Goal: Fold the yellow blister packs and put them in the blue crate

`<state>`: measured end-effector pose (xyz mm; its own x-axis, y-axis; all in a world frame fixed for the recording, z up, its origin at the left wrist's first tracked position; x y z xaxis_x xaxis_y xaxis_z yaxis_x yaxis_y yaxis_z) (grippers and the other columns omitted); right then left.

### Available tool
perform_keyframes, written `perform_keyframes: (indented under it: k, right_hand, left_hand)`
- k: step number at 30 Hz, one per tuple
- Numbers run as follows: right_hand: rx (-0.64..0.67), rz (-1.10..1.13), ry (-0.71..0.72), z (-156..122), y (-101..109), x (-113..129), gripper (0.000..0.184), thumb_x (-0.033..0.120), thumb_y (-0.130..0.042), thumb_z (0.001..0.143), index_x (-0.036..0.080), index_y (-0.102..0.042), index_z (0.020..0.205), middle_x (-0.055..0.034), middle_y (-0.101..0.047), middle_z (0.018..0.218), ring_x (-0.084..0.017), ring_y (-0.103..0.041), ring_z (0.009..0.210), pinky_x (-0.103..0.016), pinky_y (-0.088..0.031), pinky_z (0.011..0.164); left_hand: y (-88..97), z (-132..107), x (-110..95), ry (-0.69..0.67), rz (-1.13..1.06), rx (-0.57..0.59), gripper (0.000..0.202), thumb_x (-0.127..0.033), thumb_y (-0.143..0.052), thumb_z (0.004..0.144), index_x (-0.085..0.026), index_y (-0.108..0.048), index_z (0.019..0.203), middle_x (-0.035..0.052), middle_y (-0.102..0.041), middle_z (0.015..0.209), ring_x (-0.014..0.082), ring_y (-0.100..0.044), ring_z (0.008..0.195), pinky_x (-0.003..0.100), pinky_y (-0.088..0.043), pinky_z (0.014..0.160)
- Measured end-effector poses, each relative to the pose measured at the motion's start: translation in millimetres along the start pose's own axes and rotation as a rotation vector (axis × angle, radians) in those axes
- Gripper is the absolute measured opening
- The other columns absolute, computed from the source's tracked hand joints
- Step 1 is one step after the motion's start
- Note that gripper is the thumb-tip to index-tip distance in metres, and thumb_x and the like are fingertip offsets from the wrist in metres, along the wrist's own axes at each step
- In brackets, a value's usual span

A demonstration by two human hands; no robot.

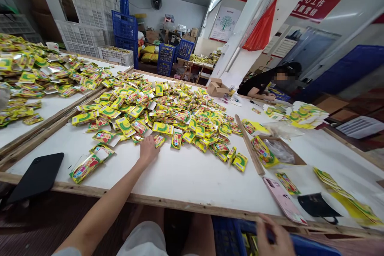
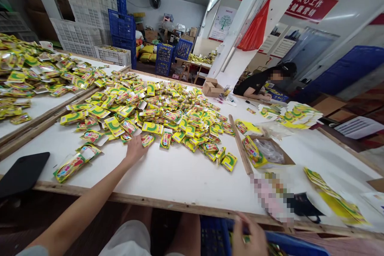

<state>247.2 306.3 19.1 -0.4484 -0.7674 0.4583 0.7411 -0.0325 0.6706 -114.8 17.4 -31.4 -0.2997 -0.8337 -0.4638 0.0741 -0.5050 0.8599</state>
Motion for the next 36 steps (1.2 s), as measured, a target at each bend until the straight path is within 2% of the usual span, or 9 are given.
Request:
perform_keyframes:
  k: [2,5,8,13,18,21,26,31,36]
  right_hand:
    - [0.160,0.181,-0.025,-12.5,-34.8,31.6,0.035,0.050,-0.051,0.083,0.019,-0.065,0.088,-0.0111,-0.067,0.088,-0.027,-0.063,0.078,-0.038,-0.049,0.073]
    - [0.399,0.469,0.016,-21.7,-89.3,87.9,0.026,0.041,-0.051,0.087,0.020,-0.064,0.096,-0.0098,-0.066,0.101,-0.025,-0.062,0.094,-0.038,-0.049,0.084]
    - [0.549,0.739,0.039,-23.0,-134.4,135.4,0.028,0.034,-0.054,0.086,0.021,-0.057,0.110,-0.0102,-0.061,0.117,-0.024,-0.057,0.108,-0.038,-0.048,0.089]
    - [0.637,0.858,-0.053,-32.3,-174.4,160.4,0.033,0.030,-0.059,0.081,0.022,-0.048,0.111,-0.0057,-0.065,0.099,-0.020,-0.062,0.091,-0.032,-0.050,0.075]
    - [0.668,0.807,-0.114,-45.1,-181.4,152.9,0.035,0.035,-0.060,0.081,0.021,-0.049,0.111,-0.0047,-0.065,0.096,-0.019,-0.060,0.080,-0.030,-0.049,0.070]
    - [0.634,0.821,-0.124,-45.0,-177.3,154.4,0.032,0.039,-0.058,0.083,0.020,-0.051,0.108,-0.0060,-0.065,0.097,-0.019,-0.060,0.079,-0.030,-0.050,0.070]
    - [0.528,0.891,-0.177,-48.6,-170.9,154.5,0.041,0.034,-0.060,0.083,0.020,-0.041,0.117,-0.0018,-0.065,0.084,-0.017,-0.061,0.072,-0.028,-0.048,0.069]
    - [0.628,0.874,-0.060,-48.7,-169.4,155.2,0.018,0.033,-0.052,0.088,0.019,-0.058,0.099,-0.0048,-0.065,0.089,-0.018,-0.061,0.080,-0.029,-0.048,0.073]
    - [0.672,0.848,0.144,-44.5,-144.2,167.5,0.017,0.026,-0.050,0.090,0.021,-0.064,0.100,-0.0056,-0.066,0.099,-0.021,-0.062,0.093,-0.032,-0.049,0.083]
  left_hand:
    - [12.5,-15.7,-7.7,-0.141,-0.113,0.079,0.050,-0.029,-0.064,0.072,-0.015,-0.045,0.116,0.0140,-0.058,0.112,0.0314,-0.052,0.109,0.042,-0.039,0.090]
    - [35.5,-45.2,-23.6,-0.376,-0.410,0.337,0.058,-0.023,-0.064,0.070,-0.021,-0.038,0.122,0.0094,-0.057,0.115,0.0256,-0.056,0.102,0.036,-0.044,0.085]
    - [51.8,-65.5,-37.6,-0.457,-0.631,0.553,0.056,-0.016,-0.063,0.068,-0.024,-0.040,0.119,0.0046,-0.057,0.110,0.0201,-0.058,0.093,0.031,-0.046,0.080]
    - [41.5,-72.2,-37.0,-0.329,-1.004,0.467,0.047,-0.020,-0.063,0.074,-0.024,-0.040,0.115,0.0066,-0.046,0.119,0.0145,-0.059,0.085,0.032,-0.048,0.081]
    - [3.1,-91.7,-33.7,-0.185,-1.178,0.540,0.028,-0.033,-0.053,0.087,-0.023,-0.041,0.109,0.0049,-0.057,0.101,0.0165,-0.061,0.089,0.034,-0.049,0.082]
    - [-8.1,-103.3,-35.1,-0.090,-1.226,0.454,0.033,-0.036,-0.049,0.089,-0.024,-0.032,0.115,0.0032,-0.059,0.094,0.0158,-0.062,0.085,0.032,-0.050,0.078]
    - [-11.4,-115.6,-37.0,-0.103,-1.120,0.468,0.041,-0.029,-0.054,0.085,-0.025,-0.032,0.120,0.0045,-0.060,0.100,0.0150,-0.063,0.079,0.030,-0.050,0.073]
    - [-7.4,-117.3,-33.0,-0.121,-1.109,0.578,0.043,-0.022,-0.052,0.084,-0.024,-0.038,0.125,0.0042,-0.062,0.095,0.0142,-0.063,0.074,0.026,-0.050,0.068]
    - [-0.4,-125.5,-22.0,-0.254,-1.007,0.483,0.040,-0.018,-0.047,0.086,-0.024,-0.044,0.126,0.0077,-0.064,0.111,0.0193,-0.062,0.102,0.036,-0.049,0.090]
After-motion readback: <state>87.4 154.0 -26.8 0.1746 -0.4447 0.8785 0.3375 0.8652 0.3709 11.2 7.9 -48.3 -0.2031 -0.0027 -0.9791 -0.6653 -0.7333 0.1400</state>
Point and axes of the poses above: each hand's wrist, its own z-axis towards the middle knuckle, its own y-axis out of the back of the hand, x = y × z, the point moved 3 cm from there along z, towards the middle knuckle
